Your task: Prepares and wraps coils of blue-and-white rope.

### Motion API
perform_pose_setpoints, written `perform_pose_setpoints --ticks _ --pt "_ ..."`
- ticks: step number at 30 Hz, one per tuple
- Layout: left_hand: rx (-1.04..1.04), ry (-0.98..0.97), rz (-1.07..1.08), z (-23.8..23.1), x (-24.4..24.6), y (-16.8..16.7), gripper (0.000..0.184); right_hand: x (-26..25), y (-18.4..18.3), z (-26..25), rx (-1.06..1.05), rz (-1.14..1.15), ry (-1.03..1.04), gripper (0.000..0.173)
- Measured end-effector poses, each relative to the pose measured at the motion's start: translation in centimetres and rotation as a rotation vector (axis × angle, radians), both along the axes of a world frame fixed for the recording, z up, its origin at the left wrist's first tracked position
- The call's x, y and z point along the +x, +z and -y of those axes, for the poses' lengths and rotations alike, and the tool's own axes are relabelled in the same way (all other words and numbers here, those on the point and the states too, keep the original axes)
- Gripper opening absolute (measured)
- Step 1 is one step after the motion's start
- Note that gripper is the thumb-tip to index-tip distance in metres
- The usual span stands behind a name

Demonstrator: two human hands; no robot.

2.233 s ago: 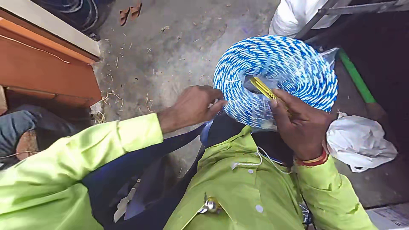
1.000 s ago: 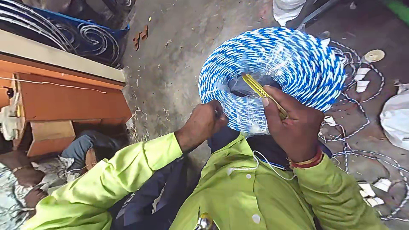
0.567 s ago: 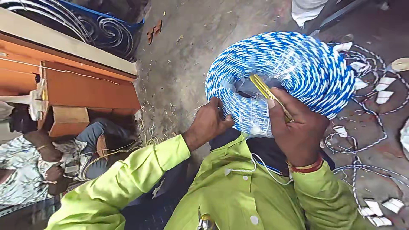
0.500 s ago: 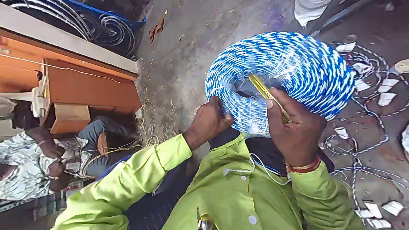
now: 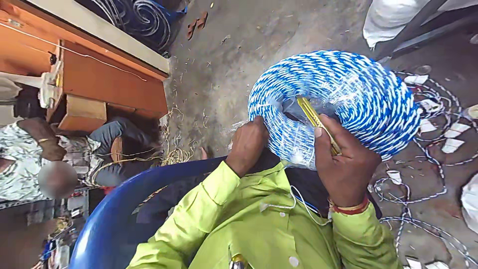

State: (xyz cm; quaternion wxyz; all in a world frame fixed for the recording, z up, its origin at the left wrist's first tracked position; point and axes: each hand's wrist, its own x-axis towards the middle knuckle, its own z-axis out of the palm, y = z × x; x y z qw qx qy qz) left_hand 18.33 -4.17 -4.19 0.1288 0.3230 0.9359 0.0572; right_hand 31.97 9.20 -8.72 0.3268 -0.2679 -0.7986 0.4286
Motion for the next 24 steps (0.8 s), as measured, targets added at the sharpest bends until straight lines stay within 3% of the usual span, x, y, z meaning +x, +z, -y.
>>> perform_pose_setpoints --ticks 5,11,19,24 --pt "0.128 -0.048 0.05 0.4 -0.7 -0.1 0.025 0.1 -0.2 -0.2 -0.041 -0.024 -0.029 0.033" --pt "0.035 0.031 0.102 -0.3 1.1 0.7 0.045 0.2 -0.4 -0.4 -0.036 -0.036 -0.002 0.033" --pt "-0.13 0.027 0.023 -2.1 1.1 1.2 0.022 0.0 -0.2 -0.4 -0.015 0.01 -0.015 0.033" --pt "-0.18 -0.027 0.052 -2.6 1.2 1.5 0.023 -0.2 0.4 0.0 0.068 0.084 -0.054 0.036"
